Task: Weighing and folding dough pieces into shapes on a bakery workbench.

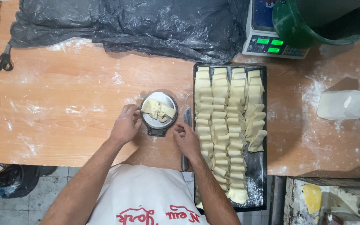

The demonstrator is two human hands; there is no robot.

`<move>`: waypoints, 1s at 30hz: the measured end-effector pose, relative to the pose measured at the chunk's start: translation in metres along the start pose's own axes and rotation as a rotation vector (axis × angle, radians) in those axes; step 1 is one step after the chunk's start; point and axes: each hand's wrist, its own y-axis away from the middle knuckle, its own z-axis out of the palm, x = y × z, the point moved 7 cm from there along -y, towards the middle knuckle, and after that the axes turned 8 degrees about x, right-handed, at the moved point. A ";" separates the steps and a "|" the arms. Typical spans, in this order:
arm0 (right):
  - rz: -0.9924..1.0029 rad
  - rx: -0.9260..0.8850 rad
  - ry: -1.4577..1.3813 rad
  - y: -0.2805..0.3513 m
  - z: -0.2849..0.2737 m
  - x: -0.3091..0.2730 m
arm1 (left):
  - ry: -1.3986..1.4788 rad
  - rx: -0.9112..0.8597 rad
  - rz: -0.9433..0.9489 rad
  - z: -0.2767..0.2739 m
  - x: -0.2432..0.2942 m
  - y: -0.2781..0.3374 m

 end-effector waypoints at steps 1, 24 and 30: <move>0.000 0.000 -0.001 -0.001 0.001 0.000 | -0.001 0.000 0.000 -0.003 0.006 -0.003; -0.381 0.090 0.450 -0.036 0.030 -0.065 | -0.507 -0.294 0.227 0.044 0.047 -0.056; -0.361 0.053 0.472 -0.042 0.028 -0.074 | -0.460 -0.259 0.204 0.051 0.029 -0.070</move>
